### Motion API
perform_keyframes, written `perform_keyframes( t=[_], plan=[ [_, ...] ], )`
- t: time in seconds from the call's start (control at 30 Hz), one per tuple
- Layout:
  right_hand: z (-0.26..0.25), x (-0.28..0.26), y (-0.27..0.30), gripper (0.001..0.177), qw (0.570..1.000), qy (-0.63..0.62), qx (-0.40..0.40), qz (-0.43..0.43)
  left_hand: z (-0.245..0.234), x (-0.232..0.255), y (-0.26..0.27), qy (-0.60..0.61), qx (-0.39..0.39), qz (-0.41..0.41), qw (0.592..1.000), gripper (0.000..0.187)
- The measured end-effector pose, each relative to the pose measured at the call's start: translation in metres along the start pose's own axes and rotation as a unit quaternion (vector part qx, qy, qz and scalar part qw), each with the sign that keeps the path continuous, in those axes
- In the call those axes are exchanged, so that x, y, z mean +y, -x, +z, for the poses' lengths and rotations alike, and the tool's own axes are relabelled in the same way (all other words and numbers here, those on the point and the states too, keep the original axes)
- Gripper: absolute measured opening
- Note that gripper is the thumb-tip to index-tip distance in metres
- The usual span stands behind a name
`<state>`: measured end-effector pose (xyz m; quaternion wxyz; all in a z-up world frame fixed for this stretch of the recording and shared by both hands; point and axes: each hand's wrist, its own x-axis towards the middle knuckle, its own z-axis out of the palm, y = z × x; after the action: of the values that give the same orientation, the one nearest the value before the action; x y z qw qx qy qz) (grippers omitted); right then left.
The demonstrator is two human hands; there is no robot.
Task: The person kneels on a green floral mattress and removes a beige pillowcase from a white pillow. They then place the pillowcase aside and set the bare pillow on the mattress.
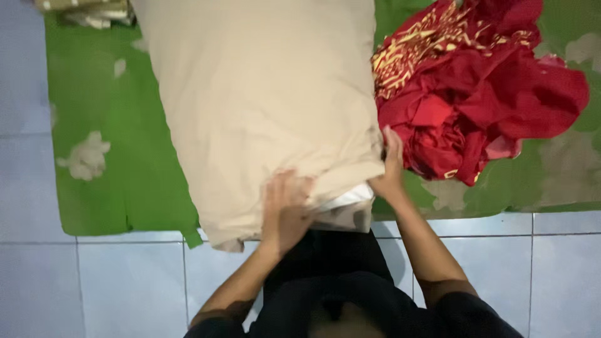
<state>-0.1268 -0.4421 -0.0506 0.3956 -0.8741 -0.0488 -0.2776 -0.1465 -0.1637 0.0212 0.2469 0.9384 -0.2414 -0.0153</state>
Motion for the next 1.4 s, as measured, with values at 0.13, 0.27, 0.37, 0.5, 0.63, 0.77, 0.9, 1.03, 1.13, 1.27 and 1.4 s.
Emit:
perform_keyframes(
  t=[0.13,0.27,0.37,0.5,0.63,0.77,0.9,1.03,1.13,1.27,1.4],
  plan=[
    [0.005,0.006,0.01,0.045,0.993,-0.084,-0.028,0.073,-0.005,-0.042,0.062,-0.116,0.049,-0.181,0.976,0.089],
    [-0.013,-0.001,0.034,0.025,0.994,-0.099,-0.039,0.027,0.002,-0.089,0.087,-0.137,0.258,-0.034,0.956,0.03],
    [-0.034,-0.015,0.049,0.014,0.997,-0.072,-0.021,-0.015,0.005,-0.103,0.081,-0.05,0.317,-0.014,0.947,0.01],
    [-0.083,-0.015,0.083,0.008,0.994,-0.112,0.003,0.002,0.016,-0.079,0.1,-0.029,0.329,0.061,0.942,0.013],
    [-0.091,-0.012,0.098,0.032,0.998,0.049,-0.027,0.038,0.031,-0.048,0.093,-0.025,0.274,0.034,0.961,0.018],
    [-0.079,-0.033,0.135,0.076,0.985,0.157,-0.054,0.042,0.051,-0.04,0.102,-0.033,0.282,-0.001,0.959,0.022],
    [-0.049,-0.08,0.159,0.079,0.968,0.234,-0.04,-0.081,0.062,-0.039,0.129,-0.036,0.303,-0.039,0.951,0.032],
    [0.016,-0.117,0.144,0.072,0.922,0.18,-0.108,-0.326,0.076,-0.035,0.161,-0.097,0.361,-0.08,0.924,0.06],
    [0.041,-0.119,0.099,0.046,0.88,0.231,-0.049,-0.411,0.081,-0.035,0.182,-0.125,0.335,-0.153,0.921,0.096],
    [0.058,-0.119,0.053,0.006,0.868,0.17,-0.055,-0.463,0.087,-0.049,0.184,-0.11,0.349,-0.195,0.91,0.124],
    [0.059,-0.126,0.02,0.022,0.886,0.176,-0.161,-0.398,0.085,-0.072,0.162,0.028,0.439,-0.102,0.892,0.079]
  ],
)
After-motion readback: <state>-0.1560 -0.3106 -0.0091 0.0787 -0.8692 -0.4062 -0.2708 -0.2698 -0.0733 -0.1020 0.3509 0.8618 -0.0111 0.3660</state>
